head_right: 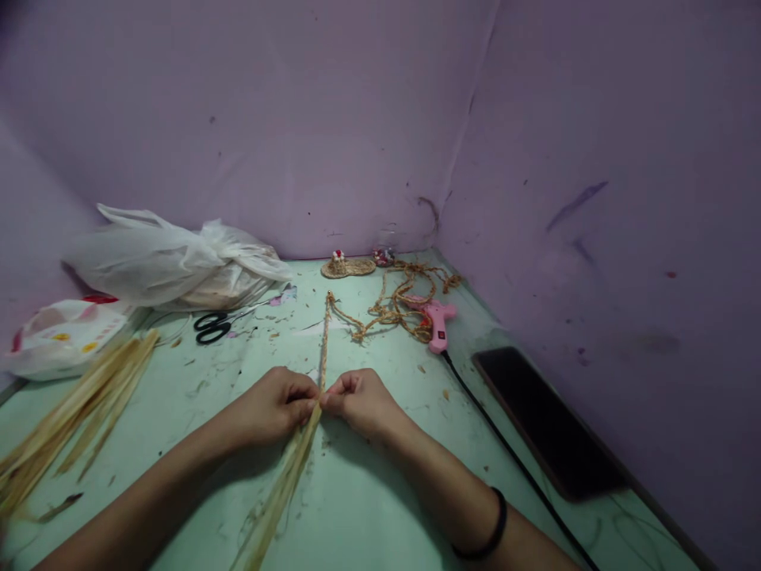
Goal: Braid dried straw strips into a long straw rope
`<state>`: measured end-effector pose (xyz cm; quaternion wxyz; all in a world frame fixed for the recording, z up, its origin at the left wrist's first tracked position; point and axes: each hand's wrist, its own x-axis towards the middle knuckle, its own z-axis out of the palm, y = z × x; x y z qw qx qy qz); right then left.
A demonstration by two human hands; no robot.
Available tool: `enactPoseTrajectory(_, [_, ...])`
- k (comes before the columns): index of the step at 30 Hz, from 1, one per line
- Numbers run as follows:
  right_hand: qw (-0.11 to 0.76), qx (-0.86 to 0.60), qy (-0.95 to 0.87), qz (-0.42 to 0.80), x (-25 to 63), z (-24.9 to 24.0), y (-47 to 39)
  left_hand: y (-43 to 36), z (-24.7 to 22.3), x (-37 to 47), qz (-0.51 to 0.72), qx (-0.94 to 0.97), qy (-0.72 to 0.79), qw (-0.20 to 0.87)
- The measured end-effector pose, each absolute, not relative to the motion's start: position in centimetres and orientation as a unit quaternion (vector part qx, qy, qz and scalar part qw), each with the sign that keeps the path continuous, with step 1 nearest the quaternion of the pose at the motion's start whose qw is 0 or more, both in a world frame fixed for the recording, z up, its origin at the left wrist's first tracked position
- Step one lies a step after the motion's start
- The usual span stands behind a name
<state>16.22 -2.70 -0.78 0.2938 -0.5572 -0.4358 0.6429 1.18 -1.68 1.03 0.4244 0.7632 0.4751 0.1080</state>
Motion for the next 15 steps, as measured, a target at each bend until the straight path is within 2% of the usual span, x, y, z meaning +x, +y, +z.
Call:
enactPoseTrajectory(6, [0.307, -0.55, -0.43, 0.647, 16.1, -1.0, -2.7, -1.6, 2.8, 1.1, 0.076, 0.722, 0.584, 0.363])
enactPoseTrajectory(11, [0.299, -0.541, -0.417, 0.667, 16.4, -0.6, -2.7, -2.8, 3.5, 2.3, 0.093, 0.654, 0.612, 0.434])
enactPoseTrajectory(13, [0.301, -0.532, -0.408, 0.678, 16.6, -0.5, -2.8, -3.9, 3.5, 3.1, 0.081, 0.683, 0.618, 0.379])
enactPoseTrajectory(15, [0.305, -0.528, -0.392, 0.689, 16.7, -0.6, -2.8, -5.2, 3.2, 3.9, 0.06, 0.724, 0.628, 0.278])
